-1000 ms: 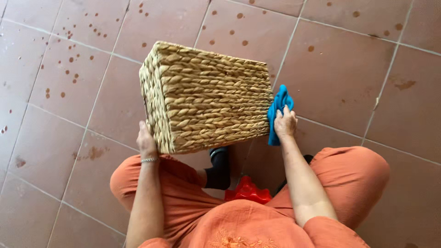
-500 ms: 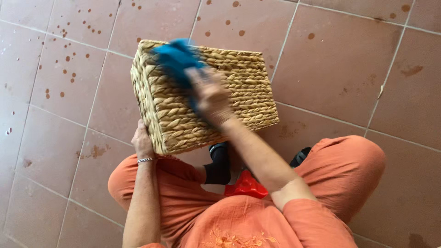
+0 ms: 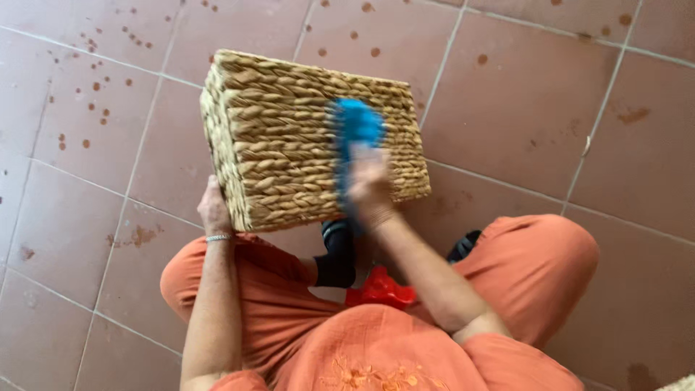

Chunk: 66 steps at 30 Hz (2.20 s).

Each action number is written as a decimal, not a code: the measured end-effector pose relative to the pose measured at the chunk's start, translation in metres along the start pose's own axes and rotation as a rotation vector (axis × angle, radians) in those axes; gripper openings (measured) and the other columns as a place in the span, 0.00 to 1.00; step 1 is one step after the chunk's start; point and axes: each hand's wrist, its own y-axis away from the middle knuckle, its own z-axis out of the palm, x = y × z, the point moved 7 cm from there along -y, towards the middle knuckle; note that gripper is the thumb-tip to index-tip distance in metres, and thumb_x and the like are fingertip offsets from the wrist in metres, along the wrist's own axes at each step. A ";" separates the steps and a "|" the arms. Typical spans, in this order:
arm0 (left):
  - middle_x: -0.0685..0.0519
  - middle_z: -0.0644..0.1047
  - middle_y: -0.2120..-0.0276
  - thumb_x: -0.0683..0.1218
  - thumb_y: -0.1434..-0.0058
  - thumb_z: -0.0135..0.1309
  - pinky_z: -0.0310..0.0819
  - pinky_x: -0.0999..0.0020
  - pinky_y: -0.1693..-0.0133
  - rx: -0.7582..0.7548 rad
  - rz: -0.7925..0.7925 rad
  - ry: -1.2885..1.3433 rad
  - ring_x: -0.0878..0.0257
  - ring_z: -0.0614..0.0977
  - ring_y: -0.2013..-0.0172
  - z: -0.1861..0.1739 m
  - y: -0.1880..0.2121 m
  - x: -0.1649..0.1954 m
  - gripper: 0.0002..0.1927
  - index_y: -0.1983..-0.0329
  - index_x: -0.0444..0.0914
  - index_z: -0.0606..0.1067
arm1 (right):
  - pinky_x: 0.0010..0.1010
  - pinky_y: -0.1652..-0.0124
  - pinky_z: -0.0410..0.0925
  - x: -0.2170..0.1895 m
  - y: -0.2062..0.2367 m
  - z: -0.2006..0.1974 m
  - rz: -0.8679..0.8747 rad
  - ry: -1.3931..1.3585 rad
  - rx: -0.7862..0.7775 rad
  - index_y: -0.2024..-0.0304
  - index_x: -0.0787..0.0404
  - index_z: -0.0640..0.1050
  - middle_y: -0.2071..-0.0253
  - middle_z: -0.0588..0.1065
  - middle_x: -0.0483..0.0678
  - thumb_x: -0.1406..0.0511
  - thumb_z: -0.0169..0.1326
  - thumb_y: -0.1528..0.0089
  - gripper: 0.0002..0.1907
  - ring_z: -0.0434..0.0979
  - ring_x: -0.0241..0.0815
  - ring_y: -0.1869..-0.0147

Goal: The person sits on the tiled floor and wipes woven storage baskets with a blue cloth, turning each basket to clean the outside, inside and bottom. They then use scissors to trim loose straw strands from the basket surfaces and set the cloth on a finished basket.

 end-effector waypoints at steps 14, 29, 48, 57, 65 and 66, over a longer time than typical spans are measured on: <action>0.53 0.73 0.71 0.52 0.34 0.47 0.63 0.60 0.68 -0.084 -0.311 0.012 0.59 0.70 0.71 0.007 -0.043 0.011 0.16 0.62 0.35 0.77 | 0.45 0.49 0.69 0.156 0.038 -0.033 0.460 0.035 0.019 0.36 0.60 0.74 0.49 0.74 0.61 0.61 0.57 0.35 0.25 0.74 0.59 0.45; 0.47 0.78 0.53 0.62 0.23 0.40 0.73 0.63 0.48 -0.480 0.024 0.655 0.59 0.78 0.52 0.072 -0.011 0.076 0.30 0.42 0.31 0.73 | 0.35 0.49 0.72 0.188 0.039 -0.078 1.031 -0.965 0.326 0.34 0.63 0.70 0.43 0.74 0.50 0.56 0.61 0.36 0.32 0.76 0.42 0.45; 0.44 0.68 0.37 0.64 0.33 0.48 0.74 0.55 0.42 -0.599 -0.047 0.540 0.52 0.73 0.40 0.160 0.050 0.063 0.41 0.24 0.45 0.49 | 0.36 0.43 0.70 0.230 0.087 -0.167 0.984 -0.567 0.915 0.34 0.64 0.64 0.39 0.73 0.51 0.62 0.61 0.32 0.29 0.77 0.45 0.39; 0.49 0.72 0.45 0.59 0.25 0.43 0.73 0.61 0.42 -0.623 -0.003 0.659 0.60 0.75 0.45 0.154 0.084 0.046 0.27 0.31 0.40 0.61 | 0.41 0.55 0.71 0.116 -0.006 -0.159 0.007 1.115 0.312 0.44 0.44 0.77 0.51 0.78 0.44 0.52 0.52 0.36 0.19 0.77 0.50 0.51; 0.51 0.73 0.49 0.59 0.26 0.42 0.74 0.62 0.44 -0.611 -0.089 0.895 0.60 0.77 0.48 0.149 0.081 0.025 0.21 0.41 0.42 0.66 | 0.52 0.49 0.67 -0.092 0.048 -0.045 -0.308 0.109 -0.138 0.46 0.54 0.80 0.40 0.73 0.61 0.56 0.54 0.40 0.21 0.71 0.62 0.40; 0.51 0.73 0.50 0.61 0.26 0.41 0.74 0.62 0.43 -0.654 -0.132 0.966 0.60 0.77 0.48 0.151 0.085 0.024 0.22 0.42 0.41 0.66 | 0.53 0.48 0.67 -0.094 0.052 -0.043 -0.330 0.113 -0.164 0.46 0.54 0.80 0.39 0.73 0.60 0.58 0.54 0.39 0.20 0.71 0.61 0.39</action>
